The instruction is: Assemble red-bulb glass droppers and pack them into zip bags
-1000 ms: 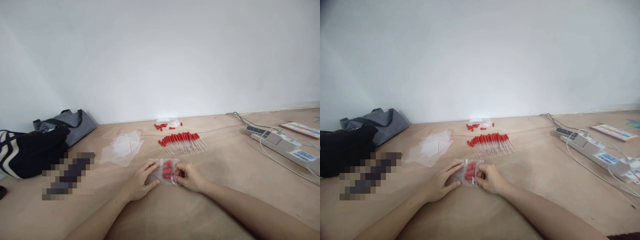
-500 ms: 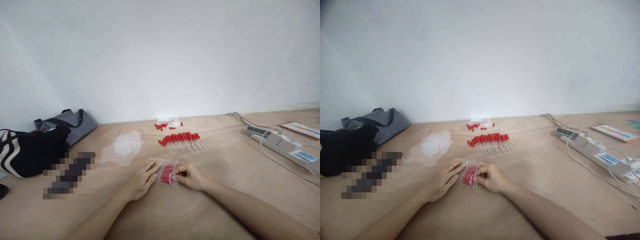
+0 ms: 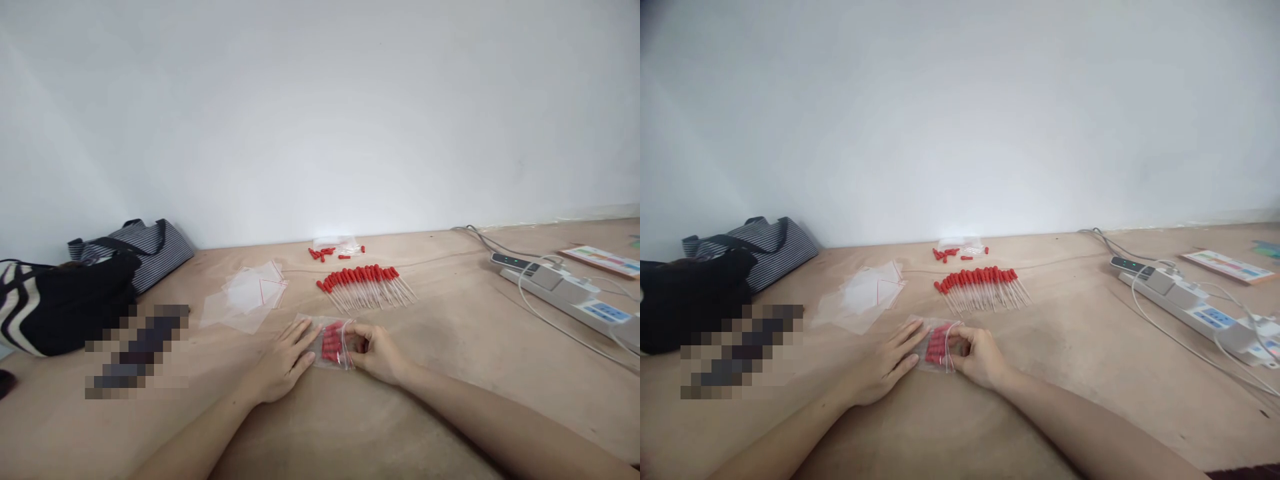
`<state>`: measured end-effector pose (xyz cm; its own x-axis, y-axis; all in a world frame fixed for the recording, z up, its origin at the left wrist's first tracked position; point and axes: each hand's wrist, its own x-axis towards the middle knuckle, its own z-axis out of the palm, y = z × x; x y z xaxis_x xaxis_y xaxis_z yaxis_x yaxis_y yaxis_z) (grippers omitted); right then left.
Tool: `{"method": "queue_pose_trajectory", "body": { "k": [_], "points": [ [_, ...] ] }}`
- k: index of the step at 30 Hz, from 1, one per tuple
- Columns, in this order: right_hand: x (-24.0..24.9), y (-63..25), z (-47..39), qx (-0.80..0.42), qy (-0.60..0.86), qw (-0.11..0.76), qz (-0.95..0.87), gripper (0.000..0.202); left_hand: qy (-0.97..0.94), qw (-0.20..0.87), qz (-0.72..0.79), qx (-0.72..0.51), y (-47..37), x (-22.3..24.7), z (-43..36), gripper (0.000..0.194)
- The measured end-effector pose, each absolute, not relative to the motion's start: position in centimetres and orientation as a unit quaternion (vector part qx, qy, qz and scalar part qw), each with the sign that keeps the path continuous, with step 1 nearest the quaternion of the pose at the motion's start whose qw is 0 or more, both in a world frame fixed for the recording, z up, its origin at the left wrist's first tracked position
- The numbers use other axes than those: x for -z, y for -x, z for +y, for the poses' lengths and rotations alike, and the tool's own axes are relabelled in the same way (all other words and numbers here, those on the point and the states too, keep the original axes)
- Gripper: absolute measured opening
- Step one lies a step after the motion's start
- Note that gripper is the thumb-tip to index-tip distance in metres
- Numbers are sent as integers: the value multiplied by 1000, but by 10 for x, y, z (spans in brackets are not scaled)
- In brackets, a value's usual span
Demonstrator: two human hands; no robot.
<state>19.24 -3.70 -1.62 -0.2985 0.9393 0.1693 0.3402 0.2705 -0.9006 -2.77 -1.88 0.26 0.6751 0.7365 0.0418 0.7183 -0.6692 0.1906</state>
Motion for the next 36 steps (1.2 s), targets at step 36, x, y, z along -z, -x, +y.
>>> {"method": "queue_pose_trajectory", "body": {
  "k": [36],
  "points": [
    [19, -209, -3, -61, 362, 256, -894, 33, -920, 49, 337, -193, 55, 1, 1, 38]
  ]
}}
